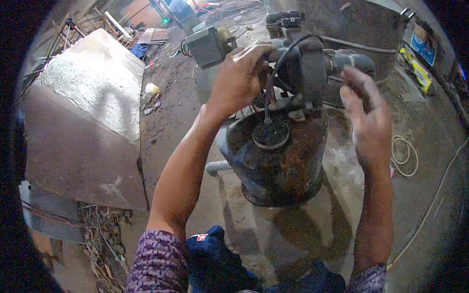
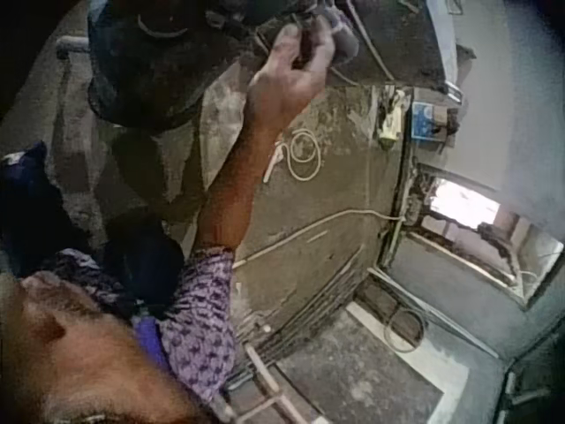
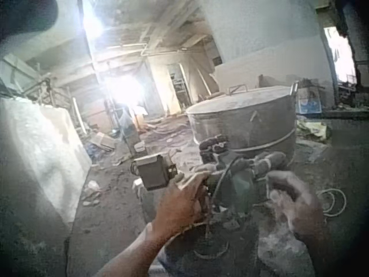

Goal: The recorder is inspecting and manipulating an old water pump assembly in a construction area.

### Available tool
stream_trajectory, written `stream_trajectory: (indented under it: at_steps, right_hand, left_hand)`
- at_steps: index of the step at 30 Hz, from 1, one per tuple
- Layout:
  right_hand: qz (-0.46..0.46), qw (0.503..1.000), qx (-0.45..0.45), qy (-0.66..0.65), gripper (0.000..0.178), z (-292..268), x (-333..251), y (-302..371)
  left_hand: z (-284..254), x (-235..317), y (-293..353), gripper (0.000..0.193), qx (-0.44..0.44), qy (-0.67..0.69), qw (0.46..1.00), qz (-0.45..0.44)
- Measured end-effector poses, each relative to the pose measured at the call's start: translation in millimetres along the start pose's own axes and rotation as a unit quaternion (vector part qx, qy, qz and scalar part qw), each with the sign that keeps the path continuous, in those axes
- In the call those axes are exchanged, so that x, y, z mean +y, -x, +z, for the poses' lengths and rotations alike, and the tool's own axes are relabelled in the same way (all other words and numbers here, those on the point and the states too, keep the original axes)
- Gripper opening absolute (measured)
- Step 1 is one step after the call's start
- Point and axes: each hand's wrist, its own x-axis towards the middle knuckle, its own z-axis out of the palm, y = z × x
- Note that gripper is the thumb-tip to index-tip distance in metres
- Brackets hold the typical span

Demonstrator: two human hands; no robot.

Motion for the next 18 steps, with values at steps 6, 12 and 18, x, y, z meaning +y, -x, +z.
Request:
stream_trajectory:
  at_steps: [6,12,18]
  right_hand:
    - [-0.002,1.000,-0.005,-0.018,0.049,24.7,-18.1,-16.5]
    - [0.010,0.999,0.024,0.043,0.051,15.1,-23.4,2.7]
    - [0.000,0.996,0.035,0.080,0.046,1.3,-30.0,16.3]
  left_hand:
    - [3.9,26.0,23.1,0.043,0.022,-0.001,0.999,0.026]
    - [11.6,47.7,35.5,0.037,0.044,0.018,0.998,0.045]
    - [10.4,71.0,46.4,0.039,0.023,0.010,0.998,0.049]
